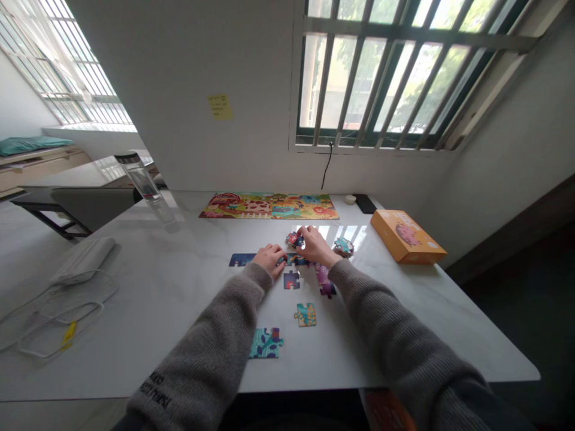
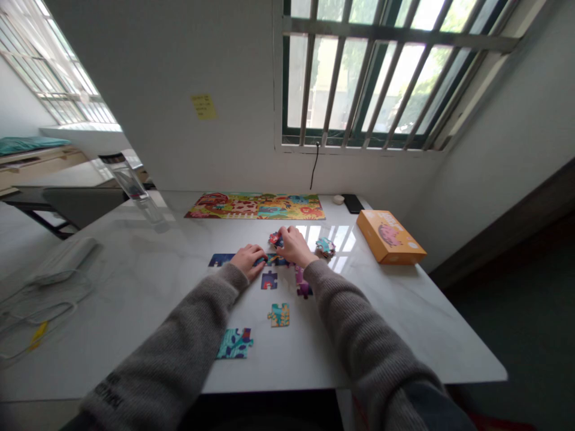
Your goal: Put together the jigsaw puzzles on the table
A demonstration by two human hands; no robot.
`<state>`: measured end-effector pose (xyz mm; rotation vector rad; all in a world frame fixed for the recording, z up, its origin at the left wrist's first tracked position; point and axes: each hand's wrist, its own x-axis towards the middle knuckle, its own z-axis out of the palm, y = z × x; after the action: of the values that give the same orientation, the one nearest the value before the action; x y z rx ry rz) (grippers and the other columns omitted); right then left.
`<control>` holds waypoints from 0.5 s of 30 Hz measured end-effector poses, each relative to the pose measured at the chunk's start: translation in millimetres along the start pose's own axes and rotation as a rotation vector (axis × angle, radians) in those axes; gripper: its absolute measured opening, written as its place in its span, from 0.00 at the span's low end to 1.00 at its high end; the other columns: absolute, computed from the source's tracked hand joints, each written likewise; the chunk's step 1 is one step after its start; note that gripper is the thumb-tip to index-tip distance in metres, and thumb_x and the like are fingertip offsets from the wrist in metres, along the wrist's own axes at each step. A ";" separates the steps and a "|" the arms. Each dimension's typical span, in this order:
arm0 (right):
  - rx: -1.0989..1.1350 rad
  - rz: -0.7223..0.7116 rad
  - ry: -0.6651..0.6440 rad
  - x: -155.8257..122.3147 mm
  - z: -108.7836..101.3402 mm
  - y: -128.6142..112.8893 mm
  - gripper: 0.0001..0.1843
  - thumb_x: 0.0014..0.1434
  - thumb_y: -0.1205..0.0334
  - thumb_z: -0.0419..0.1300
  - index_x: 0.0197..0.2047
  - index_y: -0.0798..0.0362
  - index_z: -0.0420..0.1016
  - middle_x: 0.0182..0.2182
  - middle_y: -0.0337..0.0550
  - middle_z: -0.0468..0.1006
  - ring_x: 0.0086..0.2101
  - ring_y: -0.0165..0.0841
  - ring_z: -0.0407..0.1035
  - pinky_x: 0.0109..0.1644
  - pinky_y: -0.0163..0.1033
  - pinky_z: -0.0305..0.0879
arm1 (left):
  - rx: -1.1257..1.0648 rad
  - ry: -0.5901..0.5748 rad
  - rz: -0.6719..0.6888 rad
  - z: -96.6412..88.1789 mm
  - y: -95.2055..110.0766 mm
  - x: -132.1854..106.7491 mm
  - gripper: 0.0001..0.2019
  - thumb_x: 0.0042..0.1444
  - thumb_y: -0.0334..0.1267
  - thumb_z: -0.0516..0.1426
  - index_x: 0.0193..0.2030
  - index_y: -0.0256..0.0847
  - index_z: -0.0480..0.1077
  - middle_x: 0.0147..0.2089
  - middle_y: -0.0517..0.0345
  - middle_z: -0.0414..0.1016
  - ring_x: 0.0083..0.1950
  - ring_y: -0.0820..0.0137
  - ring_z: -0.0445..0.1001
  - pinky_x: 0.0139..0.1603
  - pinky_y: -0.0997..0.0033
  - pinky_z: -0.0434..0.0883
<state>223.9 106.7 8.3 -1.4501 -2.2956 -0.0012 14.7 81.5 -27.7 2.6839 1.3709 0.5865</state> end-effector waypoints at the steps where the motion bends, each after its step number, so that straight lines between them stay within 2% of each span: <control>1: 0.001 -0.020 0.007 -5.9 -2.9 -2.0 0.18 0.55 0.64 0.64 0.49 0.54 0.69 0.42 0.49 0.69 0.42 0.41 0.65 0.48 0.43 0.63 | 0.004 -0.007 0.000 -0.4 0.0 0.1 0.08 0.59 0.37 0.58 0.44 0.43 0.76 0.47 0.51 0.75 0.51 0.58 0.69 0.52 0.56 0.68; 5: -0.047 -0.104 0.047 -38.6 -14.5 -10.8 0.16 0.56 0.63 0.64 0.48 0.53 0.68 0.42 0.50 0.69 0.43 0.43 0.64 0.47 0.45 0.64 | -0.023 0.003 -0.031 -2.8 3.9 0.7 0.09 0.59 0.33 0.56 0.43 0.42 0.77 0.48 0.50 0.76 0.52 0.56 0.70 0.53 0.55 0.68; 7: -0.049 -0.110 0.083 -55.6 -19.7 -15.4 0.17 0.55 0.65 0.63 0.48 0.53 0.68 0.42 0.50 0.69 0.43 0.44 0.64 0.48 0.47 0.65 | -0.159 0.060 -0.072 -4.2 9.1 2.0 0.09 0.59 0.33 0.55 0.43 0.41 0.76 0.46 0.50 0.78 0.52 0.57 0.72 0.54 0.55 0.68; 11: 0.040 -0.094 0.179 -78.5 -27.9 -25.4 0.19 0.54 0.68 0.62 0.49 0.53 0.67 0.43 0.50 0.69 0.43 0.44 0.65 0.49 0.48 0.67 | -0.784 0.100 -0.188 -5.3 22.8 6.2 0.13 0.62 0.42 0.56 0.49 0.38 0.73 0.38 0.53 0.79 0.40 0.64 0.77 0.45 0.62 0.73; 13: 0.088 -0.098 0.232 -83.7 -30.0 -30.8 0.19 0.54 0.68 0.62 0.50 0.53 0.66 0.42 0.50 0.69 0.44 0.44 0.65 0.49 0.49 0.67 | -1.046 0.073 -0.214 -4.5 28.7 8.1 0.18 0.58 0.48 0.60 0.49 0.36 0.71 0.35 0.53 0.79 0.36 0.66 0.77 0.41 0.65 0.73; 15: 0.131 -0.102 0.271 -86.6 -30.0 -35.7 0.19 0.54 0.68 0.63 0.50 0.53 0.66 0.43 0.50 0.68 0.44 0.45 0.66 0.49 0.49 0.68 | -1.201 0.057 -0.220 -3.7 33.0 9.0 0.22 0.52 0.50 0.66 0.46 0.35 0.71 0.35 0.53 0.79 0.35 0.67 0.77 0.41 0.65 0.73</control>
<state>235.2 9.1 13.1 -1.1882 -2.1036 -0.0718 43.4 68.5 -14.0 1.5379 0.8333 1.0210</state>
